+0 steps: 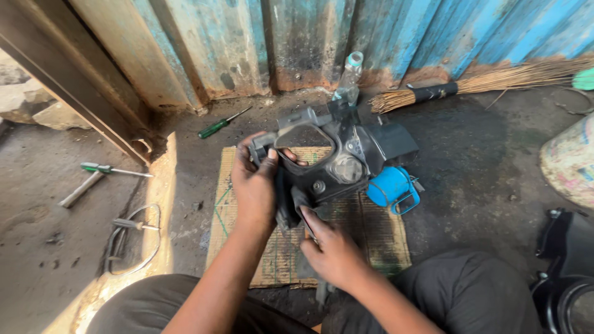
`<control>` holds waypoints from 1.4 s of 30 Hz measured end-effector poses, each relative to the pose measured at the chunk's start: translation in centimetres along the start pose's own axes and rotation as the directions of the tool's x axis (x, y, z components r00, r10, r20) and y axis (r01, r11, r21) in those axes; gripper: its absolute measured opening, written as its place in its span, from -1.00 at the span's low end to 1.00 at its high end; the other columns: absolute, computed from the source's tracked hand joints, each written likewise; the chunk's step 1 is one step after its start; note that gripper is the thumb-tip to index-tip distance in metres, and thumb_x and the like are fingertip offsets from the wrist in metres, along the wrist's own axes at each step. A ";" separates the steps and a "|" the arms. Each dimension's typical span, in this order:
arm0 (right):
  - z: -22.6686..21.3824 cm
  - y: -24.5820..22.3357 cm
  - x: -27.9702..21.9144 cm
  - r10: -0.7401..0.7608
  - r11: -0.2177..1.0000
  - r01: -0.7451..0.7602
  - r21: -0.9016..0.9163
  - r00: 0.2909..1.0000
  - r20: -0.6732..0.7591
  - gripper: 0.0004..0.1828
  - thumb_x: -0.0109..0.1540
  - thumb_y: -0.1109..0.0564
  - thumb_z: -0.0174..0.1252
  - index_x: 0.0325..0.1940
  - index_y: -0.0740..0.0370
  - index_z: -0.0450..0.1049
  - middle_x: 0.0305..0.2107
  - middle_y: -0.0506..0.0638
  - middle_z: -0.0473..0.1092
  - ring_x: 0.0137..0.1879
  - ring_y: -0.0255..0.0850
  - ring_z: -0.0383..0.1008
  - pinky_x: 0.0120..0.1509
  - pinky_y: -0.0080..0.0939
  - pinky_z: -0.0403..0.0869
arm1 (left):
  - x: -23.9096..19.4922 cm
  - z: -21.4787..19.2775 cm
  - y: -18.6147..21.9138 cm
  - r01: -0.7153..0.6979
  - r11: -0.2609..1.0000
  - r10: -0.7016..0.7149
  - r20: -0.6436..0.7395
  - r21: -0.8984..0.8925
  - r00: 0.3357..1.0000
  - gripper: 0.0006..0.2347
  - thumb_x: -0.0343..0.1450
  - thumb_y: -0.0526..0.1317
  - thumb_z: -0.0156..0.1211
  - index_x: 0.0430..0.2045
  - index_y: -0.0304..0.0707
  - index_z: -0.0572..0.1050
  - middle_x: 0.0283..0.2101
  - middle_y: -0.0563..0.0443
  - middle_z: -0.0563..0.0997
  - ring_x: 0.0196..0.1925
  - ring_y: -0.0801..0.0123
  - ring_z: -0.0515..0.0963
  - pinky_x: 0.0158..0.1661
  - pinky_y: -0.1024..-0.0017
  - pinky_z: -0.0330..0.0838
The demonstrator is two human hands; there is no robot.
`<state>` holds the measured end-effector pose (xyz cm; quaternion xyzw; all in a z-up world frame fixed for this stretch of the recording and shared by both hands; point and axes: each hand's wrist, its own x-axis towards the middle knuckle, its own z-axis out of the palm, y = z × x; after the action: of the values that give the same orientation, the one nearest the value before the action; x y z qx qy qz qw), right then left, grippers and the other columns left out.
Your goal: The person sits on the ground and wipes a black mechanical part with a dark cloth. They rotate the part to clean different sides and occasionally dip the cloth into a blue container to apply liquid. The person continues wiping the part thoroughly throughout the video.
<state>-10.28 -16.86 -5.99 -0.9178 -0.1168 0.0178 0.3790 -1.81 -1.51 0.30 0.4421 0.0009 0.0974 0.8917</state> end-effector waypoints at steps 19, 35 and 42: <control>-3.3 0.8 1.6 -0.051 0.919 -0.081 -0.386 0.946 -0.319 -0.43 0.14 0.13 0.18 0.28 -0.02 0.47 -0.47 0.21 0.49 -0.46 0.16 0.50 -0.36 0.16 0.49 | 0.5 -1.4 2.2 0.038 0.998 -0.047 -0.214 -0.045 0.976 -0.90 0.52 -0.45 -0.03 -0.12 -0.44 0.33 -0.29 -0.24 0.63 -0.30 0.12 0.69 -0.21 0.18 0.66; -4.0 4.8 1.3 -0.393 0.919 0.311 -0.241 0.764 -0.512 -0.62 0.18 0.24 0.14 0.08 0.36 0.45 -0.15 0.28 0.46 -0.11 0.20 0.51 -0.03 0.07 0.51 | -0.9 1.2 3.4 0.355 0.906 -0.269 0.334 -0.230 0.903 -0.68 0.49 -0.43 -0.07 0.16 -0.47 0.24 0.01 -0.38 0.58 0.12 -0.01 0.61 0.15 0.13 0.57; -7.2 4.4 0.8 -0.331 0.919 0.391 -0.050 0.697 -0.636 -0.80 0.12 0.43 0.07 -0.18 0.41 0.45 -0.35 0.13 0.46 -0.30 -0.09 0.53 -0.18 -0.21 0.48 | -0.7 0.1 6.4 0.455 0.887 -0.309 0.637 -0.074 0.706 -0.49 0.34 -0.44 0.13 0.25 -0.51 0.26 0.27 -0.35 0.49 0.23 0.18 0.53 0.10 0.40 0.39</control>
<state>-7.77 -24.68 -3.90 -0.8106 -0.1593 -0.3616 0.4322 -3.63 2.01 5.33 0.3350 -0.2047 -0.2387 0.8882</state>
